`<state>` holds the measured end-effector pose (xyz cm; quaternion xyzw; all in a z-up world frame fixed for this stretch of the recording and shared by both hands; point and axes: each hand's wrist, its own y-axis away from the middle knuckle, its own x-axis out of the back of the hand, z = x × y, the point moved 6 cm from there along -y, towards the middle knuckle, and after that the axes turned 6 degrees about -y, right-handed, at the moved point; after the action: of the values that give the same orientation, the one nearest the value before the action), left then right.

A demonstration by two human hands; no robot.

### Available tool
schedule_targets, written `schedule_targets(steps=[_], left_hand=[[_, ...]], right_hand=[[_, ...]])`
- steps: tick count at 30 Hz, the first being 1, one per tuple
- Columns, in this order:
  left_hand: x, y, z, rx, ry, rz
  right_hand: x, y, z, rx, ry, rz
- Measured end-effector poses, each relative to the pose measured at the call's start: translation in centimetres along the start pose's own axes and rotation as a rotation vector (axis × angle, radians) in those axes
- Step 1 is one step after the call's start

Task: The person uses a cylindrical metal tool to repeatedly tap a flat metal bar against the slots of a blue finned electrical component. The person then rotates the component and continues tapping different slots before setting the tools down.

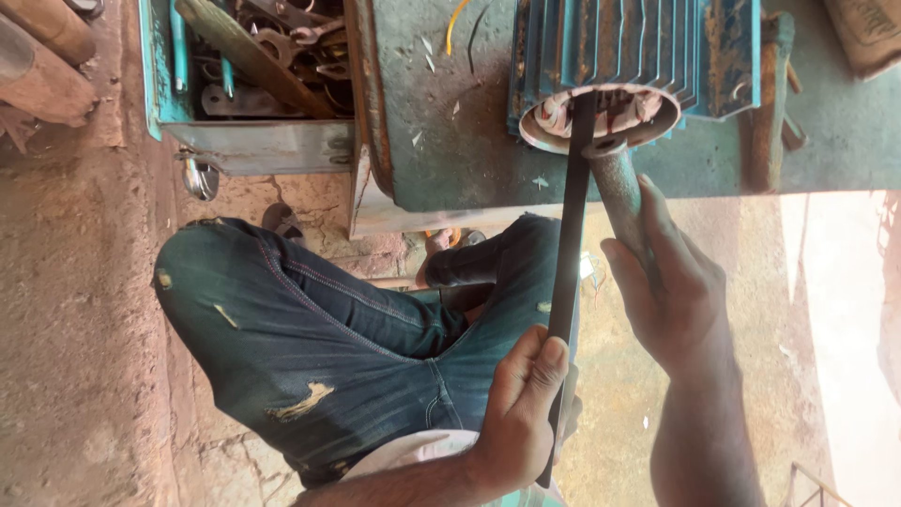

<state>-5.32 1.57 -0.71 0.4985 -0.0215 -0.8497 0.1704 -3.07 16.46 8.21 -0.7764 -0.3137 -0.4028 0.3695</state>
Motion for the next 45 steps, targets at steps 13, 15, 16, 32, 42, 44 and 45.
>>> schedule_targets(steps=[13, 15, 16, 32, 42, 44, 45], left_hand=[[-0.6, -1.3, 0.5, 0.046, 0.051, -0.033], [-0.6, -1.5, 0.2, 0.05, 0.095, -0.039], [-0.5, -1.3, 0.1, 0.057, 0.116, -0.042], [13.0, 1.2, -11.8, -0.131, -0.008, 0.118], [14.6, 0.7, -10.9, -0.196, -0.515, 0.183], [15.4, 1.0, -12.0, -0.217, -0.502, 0.281], [16.1, 1.2, -12.6, -0.215, -0.509, 0.369]], right_hand=[[1.0, -0.4, 0.4, 0.086, 0.072, -0.007], [0.4, -0.7, 0.9, 0.03, 0.001, -0.052], [0.2, -0.5, 0.4, 0.087, -0.02, -0.034], [-2.8, 5.7, -1.7, -0.285, -0.75, 0.075], [-2.6, 6.7, -2.2, -0.223, -0.799, 0.083], [-2.3, 7.0, -2.0, -0.218, -0.791, 0.095], [-2.2, 7.1, -1.9, -0.218, -0.796, 0.103]])
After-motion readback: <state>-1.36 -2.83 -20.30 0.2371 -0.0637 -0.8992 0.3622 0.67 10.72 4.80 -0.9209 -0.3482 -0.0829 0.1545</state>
